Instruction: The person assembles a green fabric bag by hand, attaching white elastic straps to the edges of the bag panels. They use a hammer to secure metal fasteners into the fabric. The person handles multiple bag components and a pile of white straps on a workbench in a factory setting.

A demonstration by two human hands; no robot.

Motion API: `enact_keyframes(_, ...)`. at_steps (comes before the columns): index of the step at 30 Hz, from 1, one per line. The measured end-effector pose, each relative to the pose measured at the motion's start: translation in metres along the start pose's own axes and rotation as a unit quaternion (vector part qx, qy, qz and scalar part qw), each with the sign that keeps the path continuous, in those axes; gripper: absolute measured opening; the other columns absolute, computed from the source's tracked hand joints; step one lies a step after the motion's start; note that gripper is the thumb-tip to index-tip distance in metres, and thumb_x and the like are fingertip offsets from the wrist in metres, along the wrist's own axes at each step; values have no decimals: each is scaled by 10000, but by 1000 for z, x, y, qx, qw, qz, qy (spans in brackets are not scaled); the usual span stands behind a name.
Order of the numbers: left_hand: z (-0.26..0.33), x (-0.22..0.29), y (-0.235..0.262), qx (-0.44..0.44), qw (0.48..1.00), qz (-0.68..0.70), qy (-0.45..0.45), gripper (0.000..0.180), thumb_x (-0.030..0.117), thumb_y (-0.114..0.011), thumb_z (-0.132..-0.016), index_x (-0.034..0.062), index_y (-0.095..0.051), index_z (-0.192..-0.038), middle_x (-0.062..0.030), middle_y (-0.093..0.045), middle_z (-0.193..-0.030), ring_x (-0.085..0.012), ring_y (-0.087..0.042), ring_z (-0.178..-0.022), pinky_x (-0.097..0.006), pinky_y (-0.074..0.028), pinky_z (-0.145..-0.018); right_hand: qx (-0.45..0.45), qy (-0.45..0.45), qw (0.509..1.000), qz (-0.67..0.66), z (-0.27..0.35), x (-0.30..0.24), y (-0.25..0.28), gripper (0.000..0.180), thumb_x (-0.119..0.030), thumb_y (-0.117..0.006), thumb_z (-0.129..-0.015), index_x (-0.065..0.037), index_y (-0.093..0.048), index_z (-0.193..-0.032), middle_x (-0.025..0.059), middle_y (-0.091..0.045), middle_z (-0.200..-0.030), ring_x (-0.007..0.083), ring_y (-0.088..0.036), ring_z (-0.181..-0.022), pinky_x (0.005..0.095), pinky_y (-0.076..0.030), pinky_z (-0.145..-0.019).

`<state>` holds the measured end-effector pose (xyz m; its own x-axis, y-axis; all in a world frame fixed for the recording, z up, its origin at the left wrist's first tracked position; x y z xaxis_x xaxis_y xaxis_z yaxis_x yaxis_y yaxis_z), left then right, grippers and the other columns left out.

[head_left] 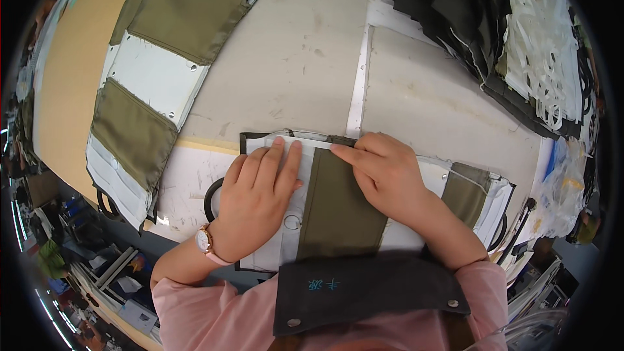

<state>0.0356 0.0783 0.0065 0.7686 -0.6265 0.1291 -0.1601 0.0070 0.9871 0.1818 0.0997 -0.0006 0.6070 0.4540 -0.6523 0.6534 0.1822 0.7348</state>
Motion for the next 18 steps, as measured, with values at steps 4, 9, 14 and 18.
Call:
enact_keyframes(4,-1,2,0,-9,1000,-14,-12,528,254,-655,-893,37,-577,-1368,-157,-598,-1255,-280,-578,-1081,-390,-483,-893,5,-5,1000,-1,1,2,0,325,1,-664,-786,-72,-738,-1094,57,-551,-792,236,-583,-713,365,-499,-627)
enact_keyframes(9,-7,1,-2,-51,999,6,18,564,236,-726,-815,114,-612,-1355,-137,-580,-1270,-293,-579,-1099,-415,-480,-920,-8,-5,1000,19,-2,1,-4,321,-3,-663,-777,-59,-734,-1085,54,-552,-803,230,-590,-750,357,-502,-643)
enact_keyframes(14,-13,19,1,-36,999,-37,4,626,300,-712,-835,25,-563,-1377,-149,-555,-1317,-286,-520,-1255,-515,-358,-1085,-19,0,998,59,0,-5,-2,332,-8,-664,-769,-50,-728,-1093,50,-552,-823,230,-573,-759,345,-501,-655)
enact_keyframes(18,-6,22,-9,-67,997,-27,17,693,352,-681,-871,-33,-496,-1417,-159,-552,-1325,-283,-503,-1316,-524,-314,-1151,3,-6,999,33,10,-5,14,330,2,-670,-762,-53,-737,-1080,51,-546,-792,230,-557,-720,351,-495,-630)
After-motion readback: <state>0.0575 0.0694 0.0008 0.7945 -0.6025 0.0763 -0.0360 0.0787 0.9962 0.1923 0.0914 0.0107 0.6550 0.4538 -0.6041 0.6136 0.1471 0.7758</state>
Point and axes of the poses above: each hand's wrist, its own z-axis away from the middle knuckle, its own y-axis out of the back of the hand, x = y × z, the point moved 9 cm from there along -z, towards the middle knuckle
